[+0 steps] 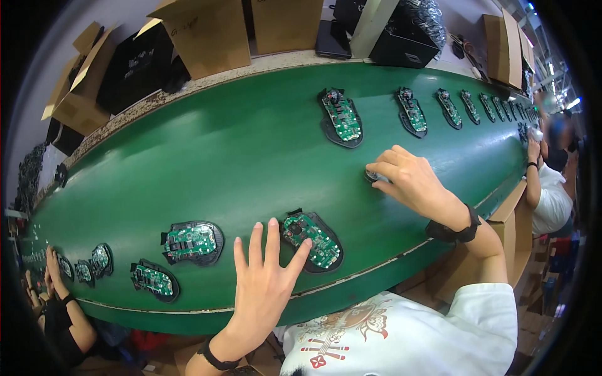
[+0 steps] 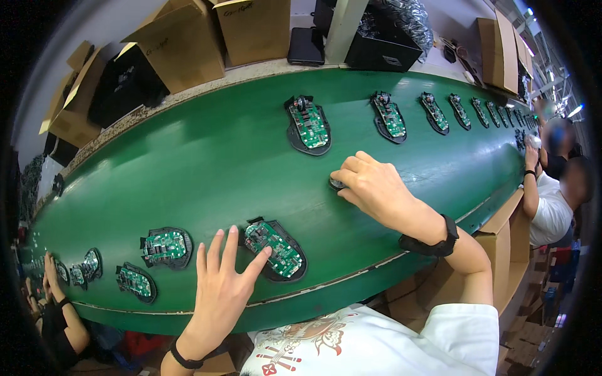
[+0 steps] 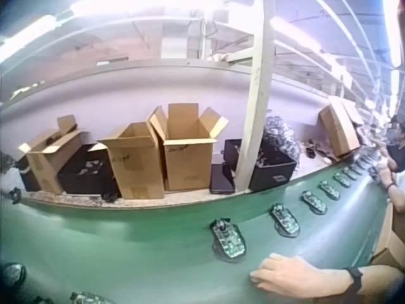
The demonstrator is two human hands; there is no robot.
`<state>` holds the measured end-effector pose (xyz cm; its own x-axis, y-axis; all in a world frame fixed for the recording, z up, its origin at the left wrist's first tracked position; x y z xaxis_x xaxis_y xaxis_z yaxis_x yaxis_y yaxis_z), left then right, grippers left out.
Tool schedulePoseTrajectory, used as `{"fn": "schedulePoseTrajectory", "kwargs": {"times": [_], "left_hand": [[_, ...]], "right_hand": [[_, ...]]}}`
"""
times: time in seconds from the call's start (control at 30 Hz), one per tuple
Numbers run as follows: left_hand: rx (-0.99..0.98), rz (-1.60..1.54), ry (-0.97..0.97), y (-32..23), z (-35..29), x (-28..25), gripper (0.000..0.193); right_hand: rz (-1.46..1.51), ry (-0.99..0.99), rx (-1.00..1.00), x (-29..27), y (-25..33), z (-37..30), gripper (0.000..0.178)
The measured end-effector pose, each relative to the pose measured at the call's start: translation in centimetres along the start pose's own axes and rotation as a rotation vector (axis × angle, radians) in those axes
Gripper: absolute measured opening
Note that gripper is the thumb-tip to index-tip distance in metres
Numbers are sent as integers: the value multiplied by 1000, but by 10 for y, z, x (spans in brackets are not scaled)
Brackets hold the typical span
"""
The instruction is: The person assembles small electronic devices on a green workbench by inserting circular components into circuit boards. They handle the devices one at a time, placing the finished units in a line. Later, the person moves a cardboard box filled with components and adjusts a plastic stool.
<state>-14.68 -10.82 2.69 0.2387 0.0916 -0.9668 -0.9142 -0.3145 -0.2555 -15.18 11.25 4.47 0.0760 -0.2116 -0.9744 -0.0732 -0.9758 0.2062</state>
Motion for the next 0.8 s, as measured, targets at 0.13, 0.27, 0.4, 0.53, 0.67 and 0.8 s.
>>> {"fn": "schedulePoseTrajectory", "kwargs": {"times": [0.13,0.27,0.4,0.53,0.67,0.8], "left_hand": [[-12,-39,-22,-1,-6,11,65],[32,-44,-66,-8,3,9,59],[31,-49,-83,-10,7,6,52],[27,-51,-72,-9,6,7,51],[16,-67,-72,-8,6,6,52],[23,-71,-59,-8,8,9,54]], "right_hand": [[462,179,5,1,34,7,31],[588,269,6,17,72,4,33],[538,170,-81,27,84,1,31],[336,33,-142,28,93,0,30],[159,-38,-226,28,103,-5,33],[122,-72,-229,13,107,-3,41]]}}
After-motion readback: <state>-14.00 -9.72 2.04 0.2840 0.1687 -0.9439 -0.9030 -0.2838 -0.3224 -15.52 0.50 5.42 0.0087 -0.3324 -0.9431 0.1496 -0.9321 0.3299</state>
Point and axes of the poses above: each hand's wrist, its own z-axis towards the middle knuckle, its own x-axis out of the palm, y = z × x, the point moved 9 cm from there along z, towards the middle knuckle, and after that the axes turned 13 degrees about x, right-handed, at the moved point
